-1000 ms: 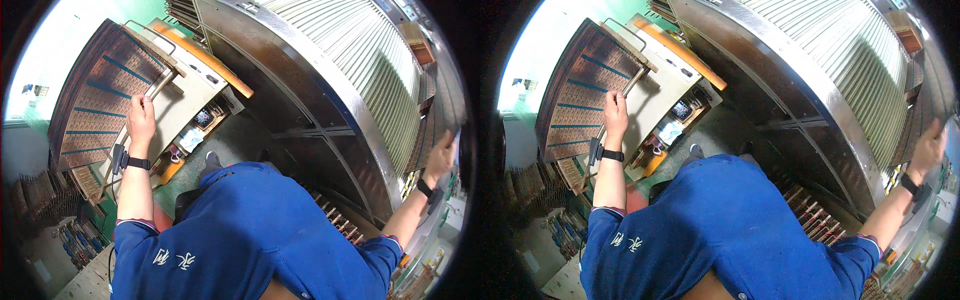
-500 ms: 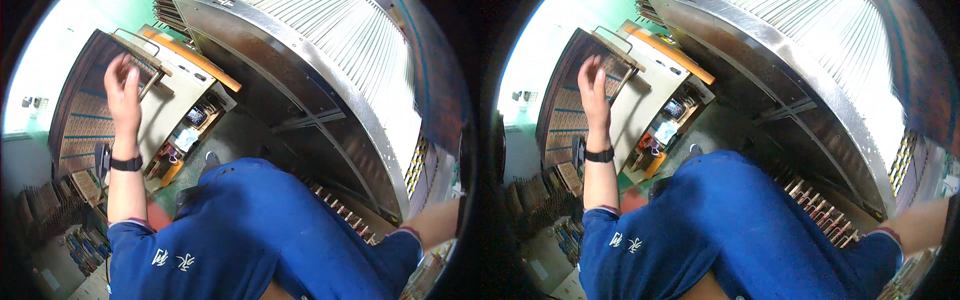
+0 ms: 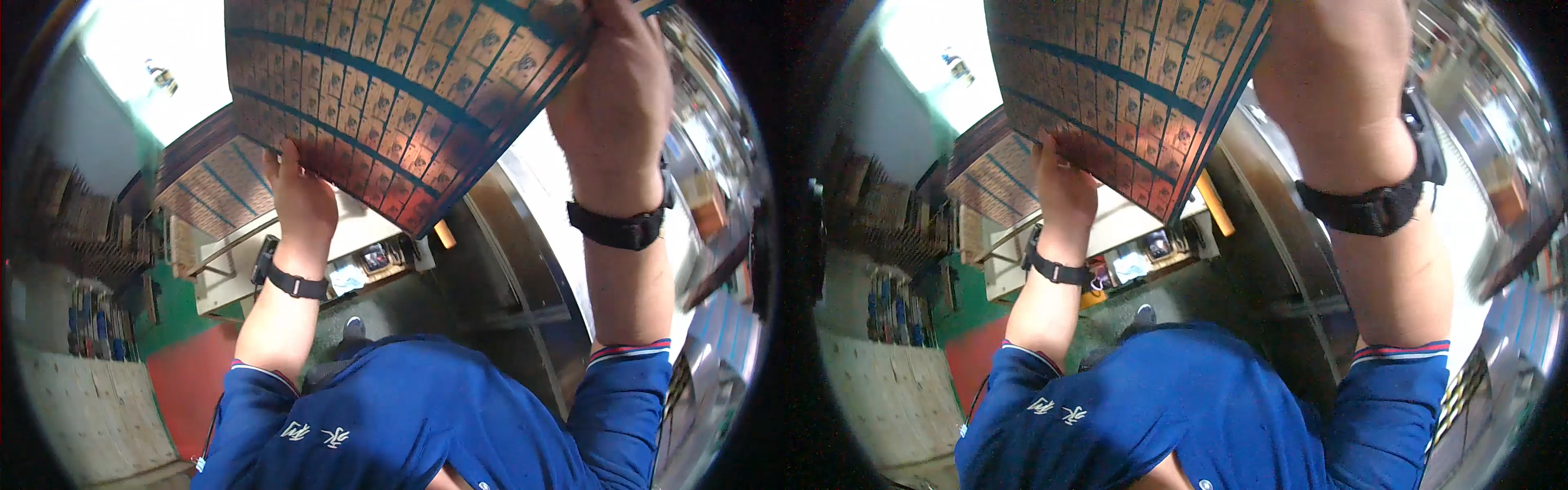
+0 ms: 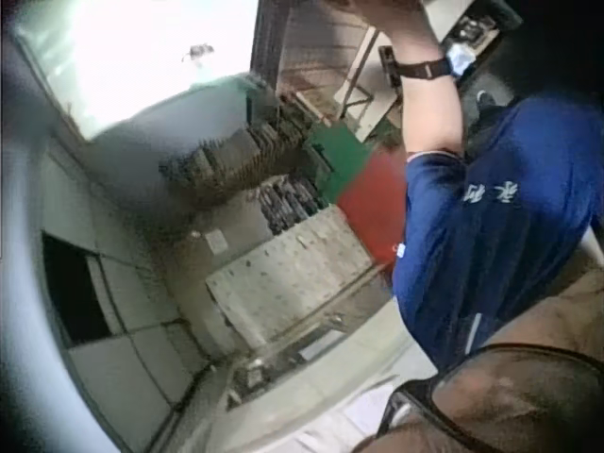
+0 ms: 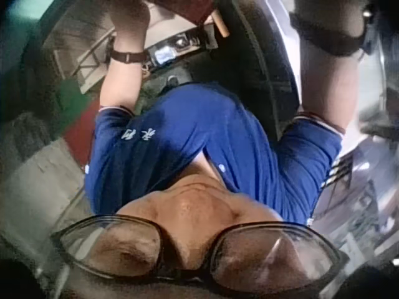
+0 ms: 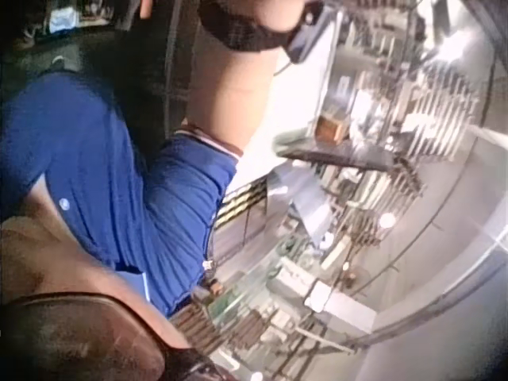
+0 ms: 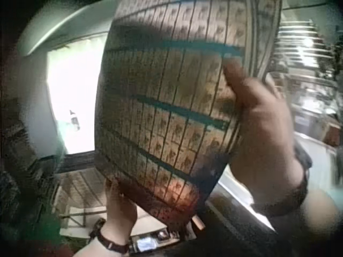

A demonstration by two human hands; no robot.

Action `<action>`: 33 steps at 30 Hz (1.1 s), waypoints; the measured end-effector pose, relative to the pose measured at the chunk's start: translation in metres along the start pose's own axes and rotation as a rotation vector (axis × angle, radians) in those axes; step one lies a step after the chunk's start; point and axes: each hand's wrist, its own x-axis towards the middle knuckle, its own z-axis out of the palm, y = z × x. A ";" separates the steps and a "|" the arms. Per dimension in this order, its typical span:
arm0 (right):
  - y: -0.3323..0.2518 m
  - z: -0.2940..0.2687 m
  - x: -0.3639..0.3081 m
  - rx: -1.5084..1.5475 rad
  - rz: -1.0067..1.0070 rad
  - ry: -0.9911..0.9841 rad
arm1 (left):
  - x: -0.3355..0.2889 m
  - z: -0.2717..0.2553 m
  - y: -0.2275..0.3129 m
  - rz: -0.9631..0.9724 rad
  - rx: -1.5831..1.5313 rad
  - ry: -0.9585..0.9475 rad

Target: Transferring printed sheets from a conveyor to a storage rack.

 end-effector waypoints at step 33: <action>0.077 -0.048 0.185 -0.860 0.532 -0.314 | 0.084 -0.210 0.044 -0.137 -0.151 0.516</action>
